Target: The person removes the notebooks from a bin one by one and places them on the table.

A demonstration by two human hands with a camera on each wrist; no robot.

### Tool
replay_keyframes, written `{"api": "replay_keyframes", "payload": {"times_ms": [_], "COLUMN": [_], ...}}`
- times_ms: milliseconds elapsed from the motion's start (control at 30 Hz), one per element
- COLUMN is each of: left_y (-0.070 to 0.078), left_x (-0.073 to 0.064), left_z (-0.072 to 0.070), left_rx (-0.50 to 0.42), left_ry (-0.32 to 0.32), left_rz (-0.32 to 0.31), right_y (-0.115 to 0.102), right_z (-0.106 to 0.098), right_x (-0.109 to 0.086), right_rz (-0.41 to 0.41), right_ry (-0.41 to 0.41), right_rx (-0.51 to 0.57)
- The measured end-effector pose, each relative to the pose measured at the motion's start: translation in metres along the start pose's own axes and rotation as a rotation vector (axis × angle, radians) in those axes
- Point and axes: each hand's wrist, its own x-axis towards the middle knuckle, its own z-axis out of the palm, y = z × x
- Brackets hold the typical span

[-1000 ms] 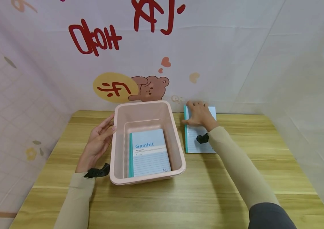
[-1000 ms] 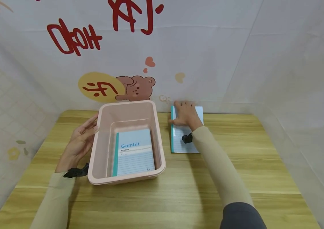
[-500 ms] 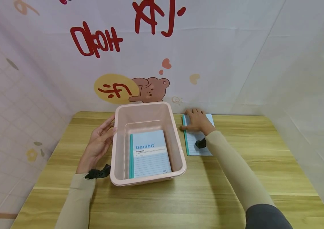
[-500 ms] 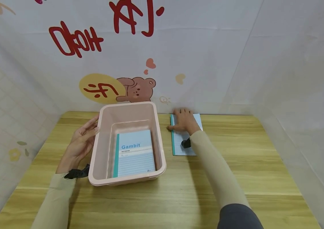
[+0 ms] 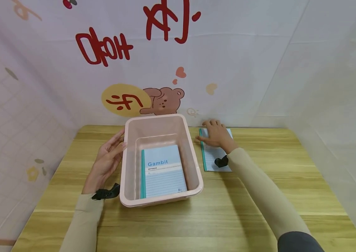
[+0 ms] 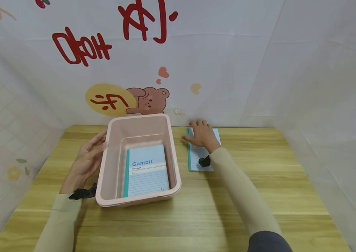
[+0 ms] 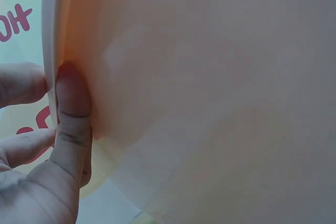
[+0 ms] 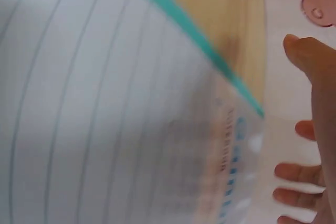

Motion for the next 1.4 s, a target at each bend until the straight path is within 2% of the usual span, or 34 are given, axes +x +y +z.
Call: {"api": "replay_keyframes", "payload": {"times_ms": [167,433,600,933,1167,1400], "left_y": [-0.002,-0.006,-0.007,-0.007,-0.005,-0.002], "left_x": [-0.002,-0.010,-0.007,-0.001,-0.001,0.000], "left_z": [0.000,-0.004,-0.002,0.003,0.001,0.001], "left_rx": [0.006,0.007,-0.024,-0.031,-0.010,-0.023], "left_ry": [-0.005,0.002,-0.005,0.000,0.014,-0.004], "left_rz": [-0.001,0.001,0.011,0.002,-0.011,0.002], "right_y": [-0.006,-0.019,-0.024,-0.034,-0.054,-0.081], "right_z": [-0.009,-0.024,-0.040,-0.066,-0.082,-0.102], "right_x": [-0.008,-0.018,-0.022,-0.030,-0.032,-0.032], "right_rz": [0.019,-0.012,-0.027,-0.064,-0.100,-0.152], "right_ry": [0.016,0.056,0.092,0.146,0.183,0.196], "right_rx": [0.020,0.068,0.080,0.084,0.052,-0.001]}}
